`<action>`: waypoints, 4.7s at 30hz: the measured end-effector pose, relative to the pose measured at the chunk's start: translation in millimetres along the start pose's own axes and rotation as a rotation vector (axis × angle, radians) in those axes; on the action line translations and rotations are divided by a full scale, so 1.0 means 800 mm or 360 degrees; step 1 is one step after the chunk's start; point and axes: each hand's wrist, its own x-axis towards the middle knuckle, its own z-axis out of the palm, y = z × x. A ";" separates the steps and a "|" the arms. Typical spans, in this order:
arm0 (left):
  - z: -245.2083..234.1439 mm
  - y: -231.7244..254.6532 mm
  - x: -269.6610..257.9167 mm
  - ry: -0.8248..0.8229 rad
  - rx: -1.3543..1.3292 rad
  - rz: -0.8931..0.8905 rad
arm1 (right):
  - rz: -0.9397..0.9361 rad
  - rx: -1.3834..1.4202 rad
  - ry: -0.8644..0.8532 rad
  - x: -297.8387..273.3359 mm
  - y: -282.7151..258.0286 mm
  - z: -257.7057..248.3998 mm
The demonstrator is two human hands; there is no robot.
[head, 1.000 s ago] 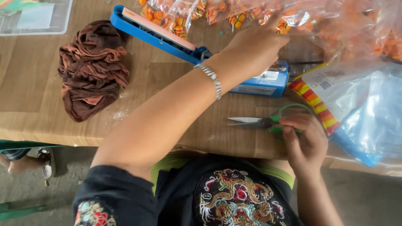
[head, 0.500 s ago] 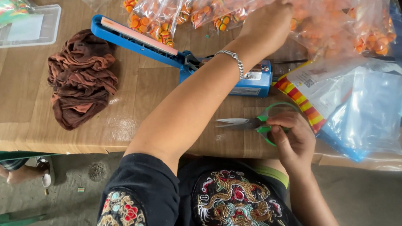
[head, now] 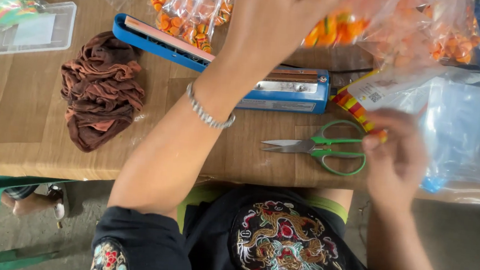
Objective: Packing small orange candies into plastic bags and sealing them using a manual heat sealer on a production table.
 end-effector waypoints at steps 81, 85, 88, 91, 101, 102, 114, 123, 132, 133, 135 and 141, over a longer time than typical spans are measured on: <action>0.050 -0.139 -0.091 -0.1135 0.1293 -0.0858 | 0.0875 -0.0153 -0.1039 0.185 0.097 0.080; 0.051 -0.133 -0.074 -0.1375 0.1256 -0.0956 | 0.0526 -0.0255 -0.1280 0.187 0.105 0.078; 0.054 -0.137 -0.073 -0.1477 0.1283 -0.0949 | 0.0813 -0.0114 -0.1261 0.185 0.104 0.079; 0.039 -0.125 -0.076 -0.1415 0.1254 -0.0882 | 0.0896 0.0149 -0.1218 0.181 0.117 0.079; -0.144 -0.005 -0.113 0.0639 0.0992 -0.0046 | 0.1081 0.0262 -0.1163 0.179 0.122 0.084; -0.155 -0.029 -0.135 0.0642 0.0995 -0.0044 | 0.1076 0.0262 -0.1165 0.178 0.122 0.083; -0.150 -0.067 -0.143 0.0470 -0.1040 -0.0887 | 0.1096 0.0144 -0.1096 0.180 0.127 0.084; -0.053 -0.027 -0.047 -0.0486 0.0094 -0.0016 | 0.1074 0.0334 -0.1072 0.177 0.116 0.087; 0.062 -0.061 -0.057 -0.0961 0.0764 0.0042 | 0.1162 0.0307 -0.0966 0.178 0.127 0.088; 0.069 -0.061 -0.058 -0.1009 0.0840 0.0015 | 0.1163 0.0305 -0.0969 0.178 0.128 0.088; 0.081 -0.062 -0.058 -0.1058 0.0918 -0.0011 | 0.1161 0.0307 -0.0970 0.179 0.128 0.089; 0.103 -0.069 -0.057 -0.1167 0.1175 -0.0033 | 0.1187 0.0298 -0.0978 0.176 0.134 0.089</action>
